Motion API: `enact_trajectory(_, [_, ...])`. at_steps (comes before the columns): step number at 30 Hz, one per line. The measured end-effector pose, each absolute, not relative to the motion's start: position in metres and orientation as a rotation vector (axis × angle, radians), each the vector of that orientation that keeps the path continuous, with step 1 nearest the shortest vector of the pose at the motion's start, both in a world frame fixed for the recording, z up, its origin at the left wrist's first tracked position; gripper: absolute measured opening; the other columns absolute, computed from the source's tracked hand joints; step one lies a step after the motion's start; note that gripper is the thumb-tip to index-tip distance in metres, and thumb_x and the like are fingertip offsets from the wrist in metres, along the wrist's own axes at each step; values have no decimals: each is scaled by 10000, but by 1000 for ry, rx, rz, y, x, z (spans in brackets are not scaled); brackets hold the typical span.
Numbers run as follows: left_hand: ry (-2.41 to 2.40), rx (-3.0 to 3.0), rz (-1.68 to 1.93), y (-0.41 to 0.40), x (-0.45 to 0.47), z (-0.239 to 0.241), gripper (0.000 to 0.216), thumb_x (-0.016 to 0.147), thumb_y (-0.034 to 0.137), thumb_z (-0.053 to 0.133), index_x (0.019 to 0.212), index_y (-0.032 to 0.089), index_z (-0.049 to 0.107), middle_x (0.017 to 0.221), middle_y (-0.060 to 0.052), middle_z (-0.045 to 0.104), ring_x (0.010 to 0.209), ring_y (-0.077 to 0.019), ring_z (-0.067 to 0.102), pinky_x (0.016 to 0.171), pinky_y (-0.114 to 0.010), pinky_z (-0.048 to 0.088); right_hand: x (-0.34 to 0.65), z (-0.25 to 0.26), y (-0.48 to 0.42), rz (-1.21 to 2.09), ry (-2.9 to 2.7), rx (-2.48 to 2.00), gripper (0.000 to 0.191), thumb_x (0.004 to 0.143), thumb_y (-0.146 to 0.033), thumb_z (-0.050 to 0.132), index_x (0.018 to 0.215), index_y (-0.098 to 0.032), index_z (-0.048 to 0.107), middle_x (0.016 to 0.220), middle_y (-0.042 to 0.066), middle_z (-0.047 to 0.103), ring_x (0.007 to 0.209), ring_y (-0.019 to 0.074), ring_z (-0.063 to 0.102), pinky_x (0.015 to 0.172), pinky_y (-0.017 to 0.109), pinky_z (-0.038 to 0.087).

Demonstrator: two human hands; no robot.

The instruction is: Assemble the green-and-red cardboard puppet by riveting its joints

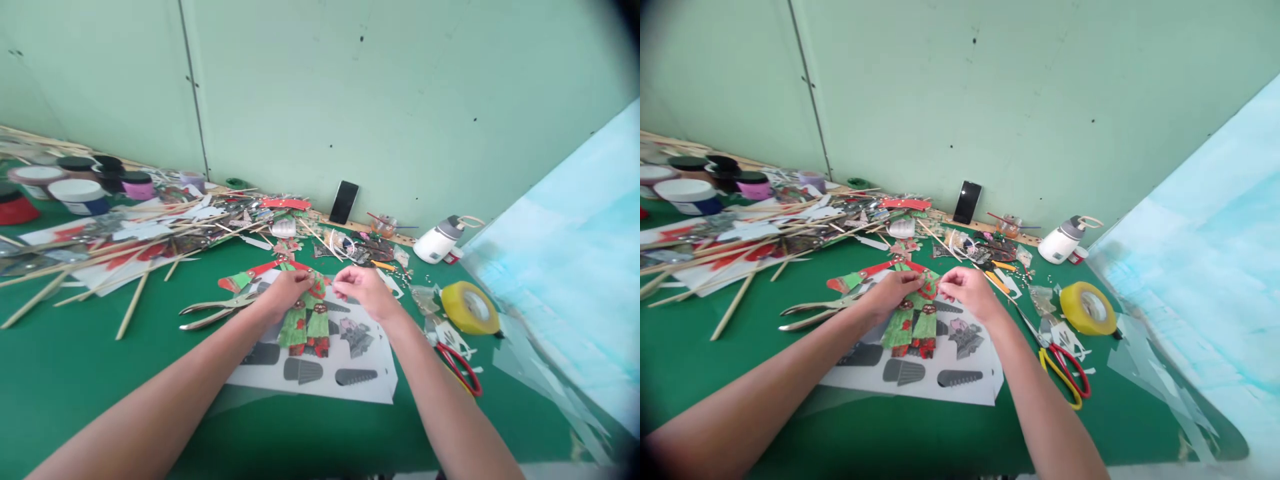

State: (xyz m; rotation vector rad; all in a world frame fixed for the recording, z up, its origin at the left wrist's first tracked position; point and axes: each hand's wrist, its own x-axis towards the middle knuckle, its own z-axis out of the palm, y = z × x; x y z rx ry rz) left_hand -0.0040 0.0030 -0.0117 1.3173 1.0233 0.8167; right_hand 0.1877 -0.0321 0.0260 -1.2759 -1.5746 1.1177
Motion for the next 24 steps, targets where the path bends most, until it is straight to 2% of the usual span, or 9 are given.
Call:
enact_trajectory(4, [1087,1659,842,2,-1,-15,257,788,365,511,686,174,648,527,27,487,474,-117,386,481,-245,275,163,12,-22,1039,-1638,-1319,90,711,-258,653,735,-171,658,616,-1,629,565,130,572,540,246,431])
enact_trajectory(9, [1113,1819,858,-2,4,-14,197,742,182,485,560,195,559,524,26,469,533,-134,406,541,-265,257,170,3,-18,1094,-1605,-1358,81,712,-238,650,742,-165,667,624,0,633,581,131,573,558,248,424])
enact_trajectory(16, [1077,2025,856,-6,6,-16,228,778,181,450,556,202,497,532,25,453,541,-134,403,557,-267,268,174,1,-25,1153,-1508,-1339,143,699,-286,688,749,-155,661,630,-8,608,555,109,511,537,244,386])
enact_trajectory(20, [1093,1976,833,-7,7,-14,235,752,179,487,518,196,481,501,35,426,511,-120,371,542,-262,263,175,-2,-28,1120,-1516,-1337,146,709,-296,684,760,-167,640,640,-14,600,564,113,524,550,249,408])
enact_trajectory(22, [1123,1896,830,-8,7,-11,153,736,182,519,587,192,551,506,38,456,507,-122,401,537,-257,283,174,-4,-29,1089,-1527,-1334,142,716,-289,678,782,-173,629,661,-8,611,588,123,549,573,256,432])
enact_trajectory(24, [1151,1830,844,-11,8,-9,76,724,183,550,748,187,622,510,43,496,507,-134,449,549,-257,318,173,-7,-29,1044,-1533,-1342,147,718,-286,677,801,-179,620,685,3,624,614,136,570,591,264,453])
